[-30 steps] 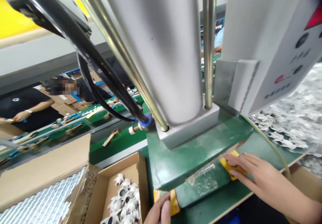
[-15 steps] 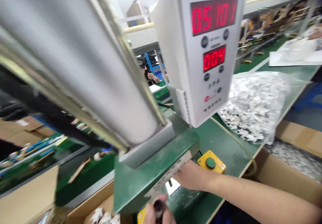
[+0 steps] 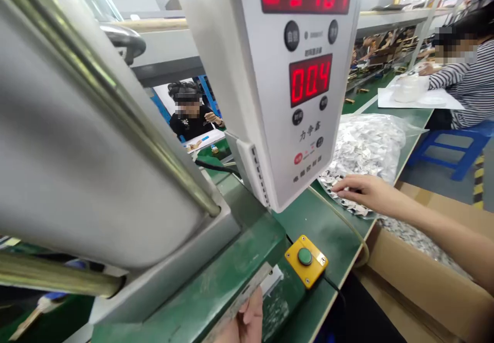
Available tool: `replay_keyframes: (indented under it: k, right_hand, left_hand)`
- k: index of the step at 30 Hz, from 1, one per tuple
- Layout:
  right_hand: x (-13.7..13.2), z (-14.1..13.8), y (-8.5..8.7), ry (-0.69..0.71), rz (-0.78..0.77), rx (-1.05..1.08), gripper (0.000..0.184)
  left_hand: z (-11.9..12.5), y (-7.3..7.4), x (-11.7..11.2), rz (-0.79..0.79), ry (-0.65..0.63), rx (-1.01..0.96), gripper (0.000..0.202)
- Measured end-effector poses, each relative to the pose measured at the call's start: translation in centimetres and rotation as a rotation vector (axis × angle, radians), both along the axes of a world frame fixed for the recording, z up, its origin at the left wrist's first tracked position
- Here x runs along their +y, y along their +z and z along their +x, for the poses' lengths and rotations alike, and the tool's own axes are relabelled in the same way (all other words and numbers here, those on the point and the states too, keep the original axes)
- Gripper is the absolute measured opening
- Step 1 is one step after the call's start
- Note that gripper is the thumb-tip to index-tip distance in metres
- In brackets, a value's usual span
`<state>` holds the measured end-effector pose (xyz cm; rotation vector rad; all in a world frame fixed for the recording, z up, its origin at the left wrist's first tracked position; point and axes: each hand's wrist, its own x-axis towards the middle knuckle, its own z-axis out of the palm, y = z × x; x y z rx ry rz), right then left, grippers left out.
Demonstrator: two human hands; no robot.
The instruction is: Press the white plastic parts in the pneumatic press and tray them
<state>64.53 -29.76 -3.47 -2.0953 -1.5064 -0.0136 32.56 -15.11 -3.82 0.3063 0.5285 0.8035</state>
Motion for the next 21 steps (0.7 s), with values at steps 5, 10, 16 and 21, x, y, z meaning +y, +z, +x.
replay_keyframes:
  k: [5, 10, 16, 21]
  right_hand:
    - [-0.3, 3.9, -5.5, -0.077, -0.069, -0.214, 0.015]
    - [0.3, 3.6, -8.1, -0.112, -0.088, -0.308, 0.022]
    - [0.4, -1.6, -0.7, -0.207, 0.104, -0.256, 0.039]
    - [4.0, -12.5, 2.9, 0.271, 0.083, 0.078, 0.029]
  left_hand:
    - [0.9, -0.4, 0.4, -0.075, -0.020, -0.220, 0.017]
    - [1.8, 0.5, -0.8, 0.010, -0.086, -0.150, 0.027]
    - [-0.4, 0.8, -2.0, 0.159, 0.030, 0.296, 0.028]
    - [-3.0, 0.4, -2.3, 0.193, 0.242, 0.451, 0.022]
